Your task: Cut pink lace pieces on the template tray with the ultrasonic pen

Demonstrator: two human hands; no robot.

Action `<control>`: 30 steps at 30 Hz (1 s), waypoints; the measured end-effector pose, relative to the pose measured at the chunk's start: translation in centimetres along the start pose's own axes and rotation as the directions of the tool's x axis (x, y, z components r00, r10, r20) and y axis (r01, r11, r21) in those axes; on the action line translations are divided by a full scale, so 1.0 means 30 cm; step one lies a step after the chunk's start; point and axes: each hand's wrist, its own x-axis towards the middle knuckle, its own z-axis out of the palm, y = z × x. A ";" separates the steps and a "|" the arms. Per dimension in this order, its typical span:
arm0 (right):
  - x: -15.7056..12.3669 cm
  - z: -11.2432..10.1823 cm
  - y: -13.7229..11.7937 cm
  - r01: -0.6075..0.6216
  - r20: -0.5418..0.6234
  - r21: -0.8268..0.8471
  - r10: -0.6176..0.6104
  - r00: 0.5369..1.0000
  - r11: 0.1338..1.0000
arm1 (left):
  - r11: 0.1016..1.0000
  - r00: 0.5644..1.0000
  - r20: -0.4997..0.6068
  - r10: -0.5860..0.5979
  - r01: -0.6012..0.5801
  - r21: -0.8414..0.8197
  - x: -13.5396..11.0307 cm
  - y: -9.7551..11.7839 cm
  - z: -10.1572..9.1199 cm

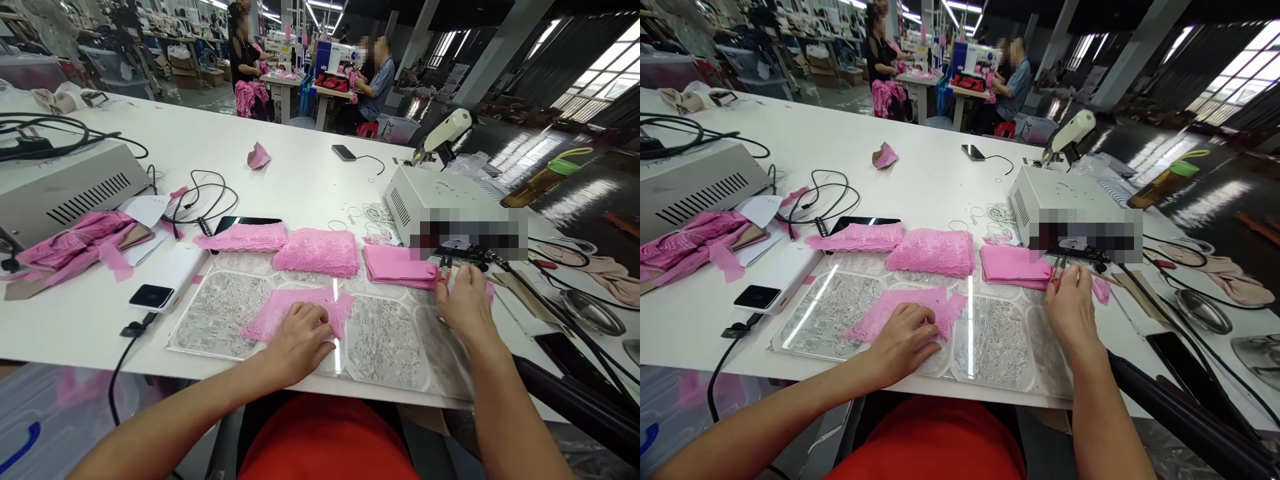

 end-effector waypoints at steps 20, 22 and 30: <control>-0.303 0.002 -0.368 0.437 0.162 0.513 -0.584 0.795 0.738 | 0.837 0.910 0.183 -0.373 0.415 -0.356 0.062 -0.028 -0.018; -0.296 0.002 -0.357 0.432 0.164 0.536 -0.592 0.789 0.725 | 0.814 0.888 0.204 -0.411 0.459 -0.357 0.071 -0.030 -0.024; -0.277 -0.020 -0.330 0.356 0.249 0.584 -0.579 0.777 0.730 | 0.830 0.901 0.217 -0.376 0.431 -0.355 0.066 -0.033 -0.018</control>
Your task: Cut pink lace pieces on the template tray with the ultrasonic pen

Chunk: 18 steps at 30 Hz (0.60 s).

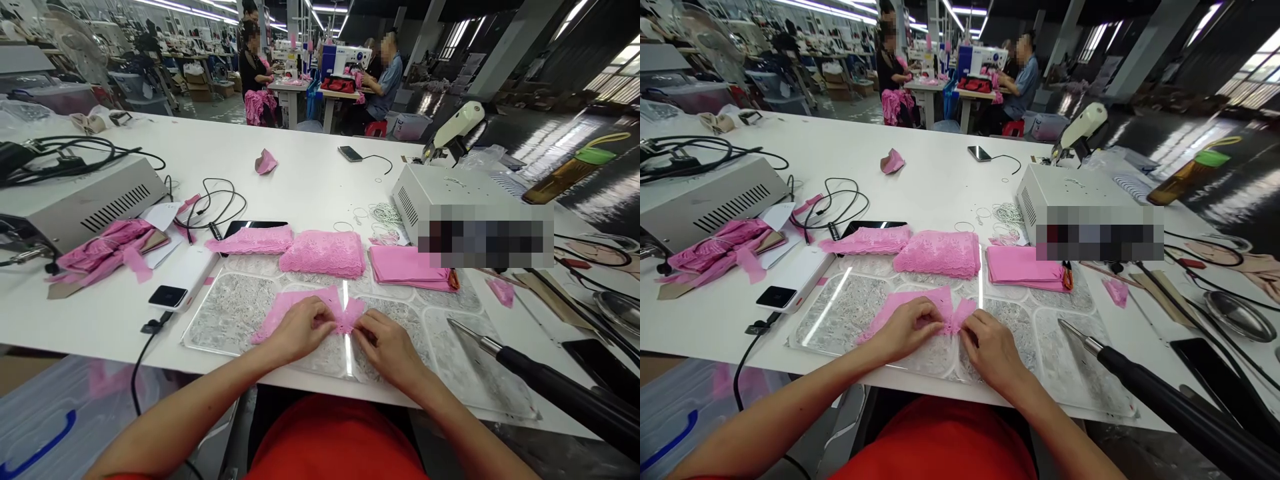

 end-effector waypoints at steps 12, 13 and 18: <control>0.005 0.007 -0.004 0.059 -0.002 0.053 -0.059 0.998 0.997 | 0.989 0.991 -0.066 0.119 -0.113 0.091 -0.011 -0.009 0.037; 0.005 0.005 0.000 0.058 -0.007 0.044 -0.058 0.998 0.997 | 0.994 0.993 -0.069 0.098 -0.095 0.048 -0.009 -0.009 0.031; -0.011 -0.011 0.038 0.012 -0.031 0.011 -0.011 0.999 1.000 | 0.998 0.998 -0.067 -0.018 0.014 -0.064 0.001 -0.004 0.007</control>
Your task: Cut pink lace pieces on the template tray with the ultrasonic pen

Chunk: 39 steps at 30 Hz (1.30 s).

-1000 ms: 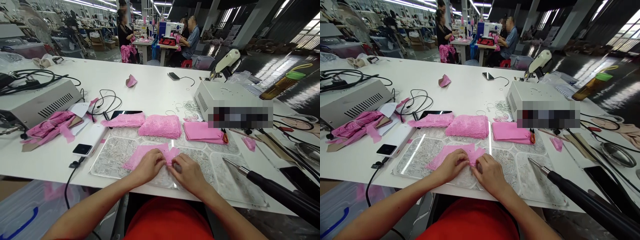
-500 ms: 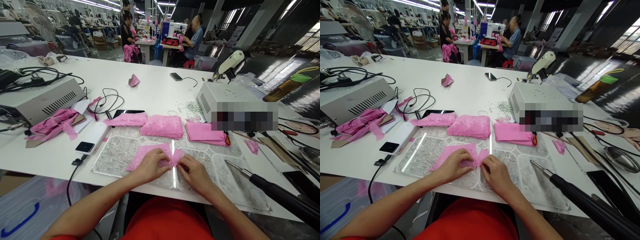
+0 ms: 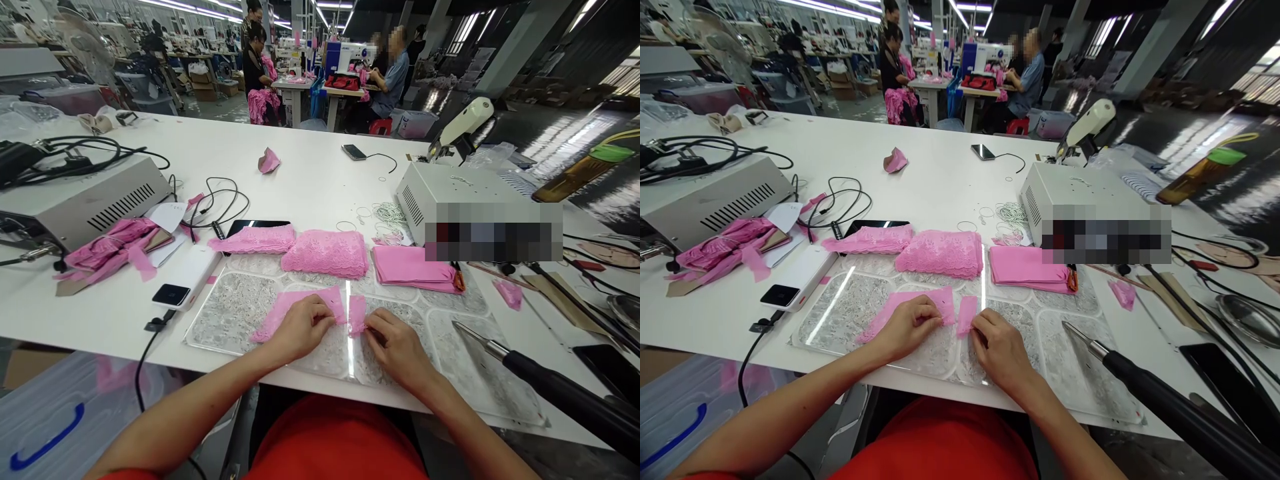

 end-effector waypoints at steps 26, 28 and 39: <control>0.060 -0.010 -0.059 0.026 0.083 0.346 -0.058 0.995 0.938 | 0.848 0.897 -0.041 0.440 -0.401 0.347 -0.048 -0.028 0.030; 0.077 -0.004 -0.059 -0.029 0.119 0.378 -0.018 0.993 0.925 | 0.825 0.886 -0.038 0.462 -0.414 0.385 -0.050 -0.028 0.029; 0.125 0.006 -0.065 -0.099 0.275 0.341 0.001 0.961 0.935 | 0.794 0.851 -0.077 0.519 -0.447 0.413 -0.044 -0.042 0.036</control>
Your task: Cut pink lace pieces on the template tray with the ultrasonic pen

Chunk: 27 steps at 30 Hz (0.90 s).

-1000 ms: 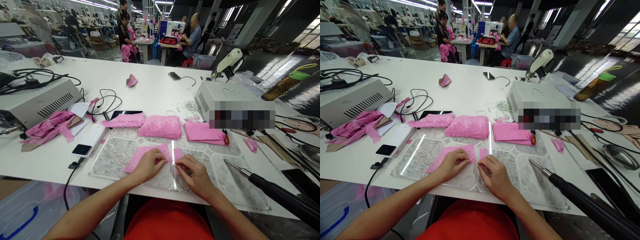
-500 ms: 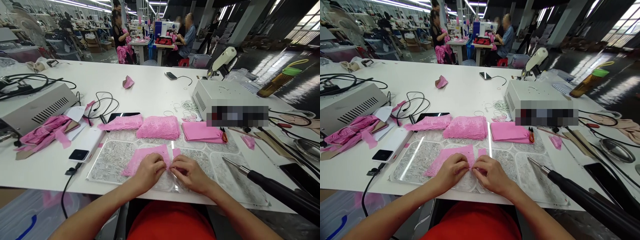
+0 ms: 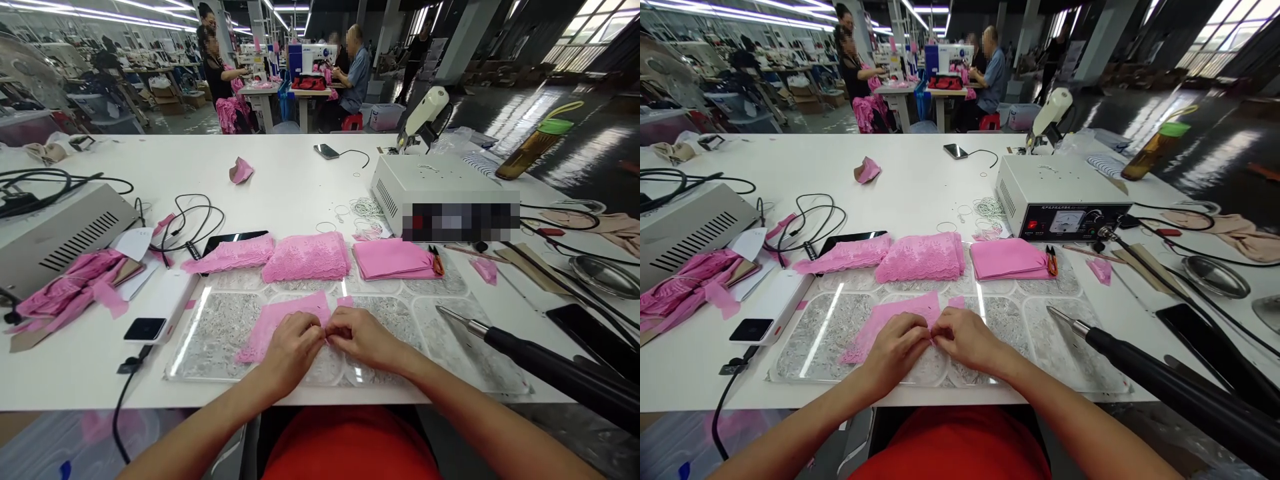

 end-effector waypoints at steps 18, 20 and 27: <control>0.000 -0.002 0.021 -0.069 -0.089 0.223 0.091 0.992 0.972 | 1.000 1.000 0.019 0.010 -0.011 0.018 -0.001 0.003 -0.011; -0.003 -0.006 0.021 -0.043 -0.078 0.190 0.058 0.995 0.981 | 1.000 1.000 0.008 0.012 -0.012 0.021 0.000 0.004 -0.011; 0.012 -0.004 0.017 0.035 0.026 0.091 -0.038 0.999 0.995 | 1.000 0.999 -0.028 0.026 -0.026 0.015 0.006 0.006 -0.011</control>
